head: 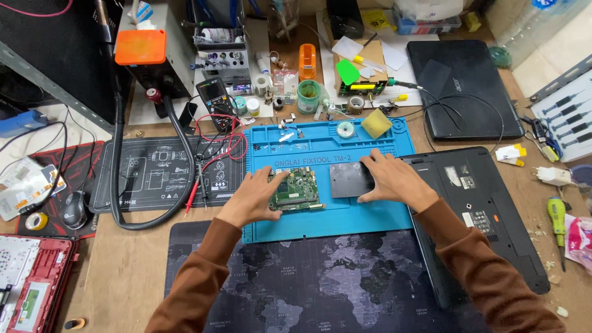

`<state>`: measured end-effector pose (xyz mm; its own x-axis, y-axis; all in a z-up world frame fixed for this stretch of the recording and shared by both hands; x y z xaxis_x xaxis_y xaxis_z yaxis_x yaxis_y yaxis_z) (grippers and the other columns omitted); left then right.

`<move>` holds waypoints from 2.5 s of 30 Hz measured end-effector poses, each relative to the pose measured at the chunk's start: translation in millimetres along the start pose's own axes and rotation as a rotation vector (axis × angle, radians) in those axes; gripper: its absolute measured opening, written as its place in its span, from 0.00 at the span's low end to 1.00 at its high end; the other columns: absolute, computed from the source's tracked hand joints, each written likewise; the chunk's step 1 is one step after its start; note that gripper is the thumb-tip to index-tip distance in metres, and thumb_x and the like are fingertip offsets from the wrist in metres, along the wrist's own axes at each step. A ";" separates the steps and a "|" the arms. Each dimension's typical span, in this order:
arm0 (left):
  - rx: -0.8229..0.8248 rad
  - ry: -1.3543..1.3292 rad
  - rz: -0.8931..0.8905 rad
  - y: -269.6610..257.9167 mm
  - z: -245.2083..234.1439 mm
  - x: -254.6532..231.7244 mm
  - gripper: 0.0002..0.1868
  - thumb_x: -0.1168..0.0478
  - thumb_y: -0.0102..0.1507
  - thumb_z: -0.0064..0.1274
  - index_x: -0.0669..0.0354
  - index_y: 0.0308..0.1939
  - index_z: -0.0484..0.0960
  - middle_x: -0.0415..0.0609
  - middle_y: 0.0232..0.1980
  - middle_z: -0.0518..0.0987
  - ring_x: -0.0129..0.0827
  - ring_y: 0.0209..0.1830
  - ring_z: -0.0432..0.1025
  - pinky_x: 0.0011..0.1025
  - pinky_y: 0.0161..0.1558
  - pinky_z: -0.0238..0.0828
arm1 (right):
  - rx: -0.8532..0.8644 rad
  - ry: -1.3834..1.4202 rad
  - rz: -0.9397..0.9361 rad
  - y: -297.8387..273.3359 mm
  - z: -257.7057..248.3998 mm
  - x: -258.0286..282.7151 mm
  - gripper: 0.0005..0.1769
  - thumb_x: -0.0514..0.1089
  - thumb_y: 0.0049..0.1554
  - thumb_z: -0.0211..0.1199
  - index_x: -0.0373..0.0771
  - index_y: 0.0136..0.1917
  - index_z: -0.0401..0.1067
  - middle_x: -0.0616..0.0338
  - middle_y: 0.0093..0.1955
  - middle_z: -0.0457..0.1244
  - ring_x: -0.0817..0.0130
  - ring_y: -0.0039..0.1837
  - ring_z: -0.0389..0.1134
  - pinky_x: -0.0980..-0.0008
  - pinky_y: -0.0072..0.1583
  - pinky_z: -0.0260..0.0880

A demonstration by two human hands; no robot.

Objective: Repairing a laptop motherboard using a heat gun and tweezers at a soldering station.

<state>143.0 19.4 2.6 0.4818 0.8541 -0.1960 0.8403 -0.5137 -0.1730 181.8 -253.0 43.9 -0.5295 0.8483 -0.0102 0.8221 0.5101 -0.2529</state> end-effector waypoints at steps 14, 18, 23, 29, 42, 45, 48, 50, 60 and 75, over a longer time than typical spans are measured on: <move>-0.082 -0.128 -0.060 -12.8 -26.6 19.9 0.52 0.44 0.52 0.62 0.46 0.78 0.56 0.69 0.66 0.66 0.60 0.63 0.69 0.48 0.50 0.67 | -0.015 0.105 -0.069 47.3 5.5 65.0 0.55 0.77 0.43 0.70 0.37 0.69 0.65 0.52 0.58 0.58 0.48 0.53 0.71 0.53 0.49 0.76; -0.066 -0.133 -0.067 -13.4 -17.9 20.6 0.53 0.44 0.51 0.63 0.46 0.78 0.57 0.70 0.66 0.67 0.61 0.63 0.69 0.48 0.50 0.68 | -0.051 0.131 -0.073 51.1 8.2 79.9 0.55 0.77 0.44 0.69 0.37 0.70 0.65 0.52 0.58 0.58 0.49 0.52 0.71 0.55 0.49 0.76; -0.063 -0.115 -0.050 -13.6 -5.9 21.7 0.52 0.44 0.52 0.63 0.47 0.77 0.58 0.70 0.66 0.67 0.61 0.62 0.69 0.49 0.50 0.67 | 0.003 0.189 -0.031 34.8 -0.1 80.0 0.55 0.74 0.48 0.69 0.40 0.76 0.58 0.52 0.66 0.56 0.48 0.60 0.67 0.54 0.56 0.76; -0.036 -0.138 -0.046 -14.1 -10.5 16.1 0.50 0.45 0.52 0.64 0.48 0.75 0.62 0.71 0.65 0.68 0.60 0.62 0.70 0.50 0.51 0.68 | -0.020 0.236 0.011 12.1 -19.7 71.9 0.52 0.72 0.53 0.65 0.49 0.81 0.50 0.56 0.73 0.52 0.51 0.65 0.66 0.56 0.61 0.75; 0.006 -0.128 -0.019 -0.5 -4.6 13.3 0.49 0.48 0.52 0.65 0.49 0.76 0.64 0.70 0.67 0.69 0.55 0.54 0.71 0.47 0.51 0.66 | -0.155 0.423 0.094 3.2 22.4 46.3 0.32 0.65 0.66 0.47 0.50 0.78 0.58 0.57 0.64 0.61 0.59 0.68 0.65 0.57 0.62 0.70; 0.011 -0.116 -0.018 5.3 11.5 14.9 0.49 0.47 0.52 0.64 0.47 0.76 0.63 0.69 0.68 0.66 0.56 0.59 0.68 0.47 0.53 0.65 | -0.197 0.450 0.095 -0.6 16.3 49.2 0.30 0.62 0.68 0.45 0.49 0.78 0.57 0.57 0.63 0.60 0.58 0.65 0.66 0.57 0.59 0.68; -0.005 -0.080 -0.018 5.6 7.4 11.8 0.47 0.48 0.53 0.64 0.47 0.75 0.64 0.68 0.69 0.66 0.55 0.59 0.67 0.47 0.54 0.65 | -0.235 0.482 0.099 0.9 22.4 45.8 0.28 0.60 0.70 0.40 0.50 0.79 0.56 0.58 0.64 0.59 0.59 0.64 0.64 0.58 0.58 0.66; 0.001 -0.090 -0.018 5.0 6.6 11.0 0.46 0.48 0.53 0.64 0.47 0.75 0.65 0.68 0.69 0.66 0.55 0.60 0.67 0.47 0.55 0.65 | -0.245 0.498 0.102 -0.4 24.0 44.5 0.28 0.59 0.70 0.40 0.51 0.79 0.56 0.59 0.64 0.59 0.60 0.63 0.64 0.59 0.58 0.66; 0.020 -0.086 -0.041 1.7 8.0 13.6 0.44 0.46 0.55 0.65 0.43 0.74 0.65 0.62 0.73 0.63 0.52 0.64 0.65 0.46 0.60 0.63 | -0.289 0.551 0.097 -3.5 21.6 46.3 0.27 0.58 0.71 0.43 0.48 0.78 0.58 0.58 0.63 0.60 0.59 0.61 0.64 0.59 0.57 0.63; -0.118 -0.156 0.019 -15.5 -7.8 9.7 0.46 0.45 0.54 0.71 0.49 0.72 0.67 0.68 0.70 0.65 0.57 0.62 0.68 0.54 0.62 0.65 | -0.752 0.669 0.074 -14.7 -11.3 56.5 0.11 0.41 0.64 0.64 0.47 0.60 0.78 0.66 0.41 0.67 0.68 0.47 0.73 0.67 0.56 0.68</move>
<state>136.6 36.3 10.9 0.4609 0.8169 -0.3468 0.8593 -0.5085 -0.0556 142.1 -210.9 57.9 -0.4358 0.6690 0.6020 0.8888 0.2146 0.4050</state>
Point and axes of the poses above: each hand's wrist, its own y-axis towards the middle knuckle, its own z-axis out of the palm, x = y × z, the point moved 8 cm from there along y, towards the middle knuckle
